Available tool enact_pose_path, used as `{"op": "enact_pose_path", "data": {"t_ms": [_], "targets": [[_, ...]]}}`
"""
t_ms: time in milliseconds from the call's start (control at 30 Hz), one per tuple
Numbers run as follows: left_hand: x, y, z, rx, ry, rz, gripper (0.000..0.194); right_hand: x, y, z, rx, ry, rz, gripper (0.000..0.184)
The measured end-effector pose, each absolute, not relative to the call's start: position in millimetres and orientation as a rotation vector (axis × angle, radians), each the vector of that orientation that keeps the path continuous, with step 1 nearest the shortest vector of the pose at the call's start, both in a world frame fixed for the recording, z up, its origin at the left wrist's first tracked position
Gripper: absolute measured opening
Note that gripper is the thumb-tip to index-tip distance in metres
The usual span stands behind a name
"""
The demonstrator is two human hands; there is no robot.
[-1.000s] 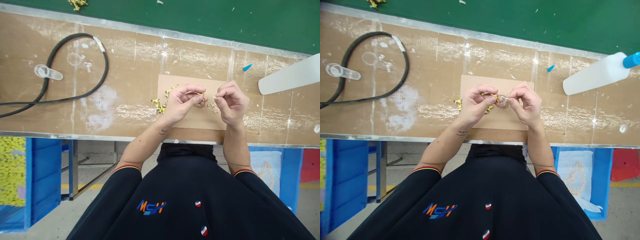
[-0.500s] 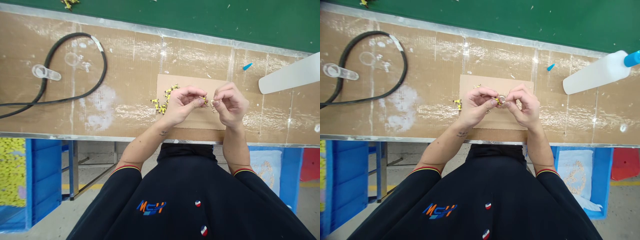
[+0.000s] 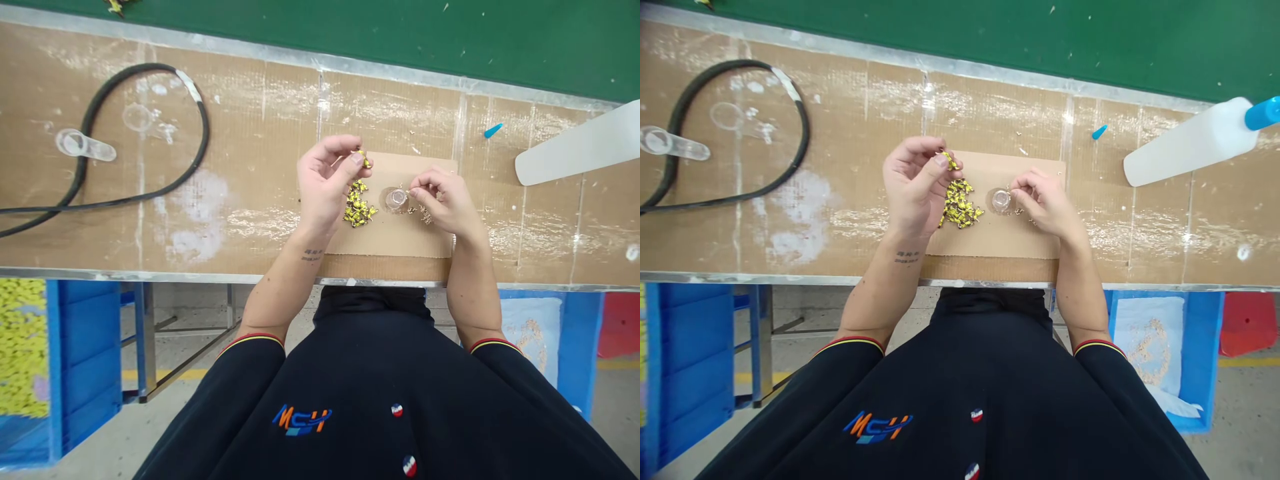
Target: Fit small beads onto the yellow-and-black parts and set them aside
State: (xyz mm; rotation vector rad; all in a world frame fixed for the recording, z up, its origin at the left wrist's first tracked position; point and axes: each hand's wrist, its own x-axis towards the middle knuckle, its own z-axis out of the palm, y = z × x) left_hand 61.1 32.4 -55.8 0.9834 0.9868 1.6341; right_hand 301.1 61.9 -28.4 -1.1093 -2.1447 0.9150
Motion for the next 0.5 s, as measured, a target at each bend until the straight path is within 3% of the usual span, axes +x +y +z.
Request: {"op": "enact_pose_path", "data": {"t_ms": [500], "targets": [[63.8, 32.0, -57.6, 0.944, 0.943, 1.612, 0.040, 299.9, 64.9, -39.2, -1.122, -2.134, 0.983, 0.012]]}}
